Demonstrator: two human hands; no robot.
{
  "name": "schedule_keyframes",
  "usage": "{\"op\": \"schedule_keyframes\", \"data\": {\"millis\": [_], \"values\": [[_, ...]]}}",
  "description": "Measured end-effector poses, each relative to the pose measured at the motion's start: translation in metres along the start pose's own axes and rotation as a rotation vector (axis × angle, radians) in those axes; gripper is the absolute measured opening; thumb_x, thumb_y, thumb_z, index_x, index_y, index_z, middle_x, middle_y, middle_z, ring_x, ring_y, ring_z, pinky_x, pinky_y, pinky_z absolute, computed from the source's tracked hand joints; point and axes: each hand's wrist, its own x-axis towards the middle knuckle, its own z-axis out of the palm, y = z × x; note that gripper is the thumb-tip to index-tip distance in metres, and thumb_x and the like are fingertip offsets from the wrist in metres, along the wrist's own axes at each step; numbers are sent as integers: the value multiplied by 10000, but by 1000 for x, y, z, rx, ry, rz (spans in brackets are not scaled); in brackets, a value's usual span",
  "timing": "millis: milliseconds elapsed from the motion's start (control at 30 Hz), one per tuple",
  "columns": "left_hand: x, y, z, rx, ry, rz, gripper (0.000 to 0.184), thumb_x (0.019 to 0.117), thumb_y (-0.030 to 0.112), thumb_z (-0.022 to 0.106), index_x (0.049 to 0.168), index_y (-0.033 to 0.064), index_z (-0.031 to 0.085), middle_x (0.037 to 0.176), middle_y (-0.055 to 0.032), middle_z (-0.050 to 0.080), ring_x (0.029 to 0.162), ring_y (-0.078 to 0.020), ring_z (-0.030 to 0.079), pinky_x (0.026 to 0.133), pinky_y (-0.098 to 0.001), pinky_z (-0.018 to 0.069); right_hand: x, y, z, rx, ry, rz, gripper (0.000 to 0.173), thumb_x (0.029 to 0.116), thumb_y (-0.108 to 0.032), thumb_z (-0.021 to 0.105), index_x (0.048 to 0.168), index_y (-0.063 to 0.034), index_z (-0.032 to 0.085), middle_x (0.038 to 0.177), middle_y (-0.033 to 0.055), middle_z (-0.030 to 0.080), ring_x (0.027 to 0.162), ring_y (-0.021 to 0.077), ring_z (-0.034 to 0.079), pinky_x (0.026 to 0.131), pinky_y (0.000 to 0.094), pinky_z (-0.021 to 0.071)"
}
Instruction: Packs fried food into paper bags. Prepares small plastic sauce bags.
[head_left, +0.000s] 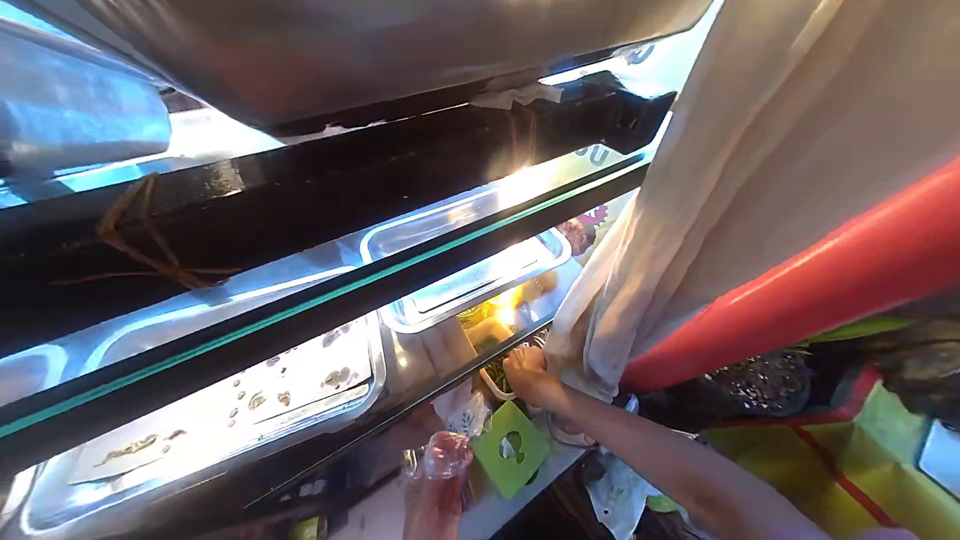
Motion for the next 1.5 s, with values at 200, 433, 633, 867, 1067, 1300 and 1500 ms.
{"op": "schedule_keyframes", "data": {"millis": [200,433,633,867,1067,1300,1500], "values": [[36,-29,11,117,272,2,220,1070,19,413,1151,-39,609,1013,-136,748,889,-237,754,806,-364,640,-35,48,-10,78,140,-67,276,1037,-175,507,1168,3,672,1174,240,682,1133,425,650,923,601,507],[87,-69,34,76,282,-203,235,1067,51,474,1241,-85,553,1051,-192,719,914,-245,736,834,-348,617,-47,121,48,682,282,-275,416,1076,-329,486,1383,-100,649,953,125,723,795,226,680,804,420,560],[109,-84,50,-91,130,-283,217,1086,105,446,1235,-13,551,1070,-159,715,952,-228,731,861,-322,610,-73,125,61,727,318,-279,462,1067,-416,493,1456,-193,602,1077,102,734,912,219,699,897,441,560],[117,-82,36,-172,-44,-361,274,1111,210,370,1149,50,589,1009,-124,725,859,-170,732,793,-264,612,-95,124,39,398,324,-329,547,1048,-520,471,1525,-255,518,1203,160,676,1083,329,656,971,549,506],[114,-82,6,-345,-113,-369,316,1108,252,392,1209,42,605,1127,-154,720,948,-202,746,825,-278,622,-87,116,45,705,297,-290,551,1055,-483,493,1506,-172,540,1203,128,712,1052,250,690,980,479,531],[104,-76,-3,-221,-11,-333,201,1073,95,363,1124,48,552,980,-135,699,831,-202,721,769,-308,619,-29,39,15,148,147,-40,329,1026,-177,525,1254,31,637,1267,263,639,1229,426,604,987,596,498],[96,-66,-4,-118,10,-240,220,1068,63,377,1187,23,558,1019,-118,708,884,-184,727,802,-294,618,29,28,8,85,99,-110,315,991,-158,531,1237,-12,661,1281,214,658,1236,398,607,987,600,483]]}}
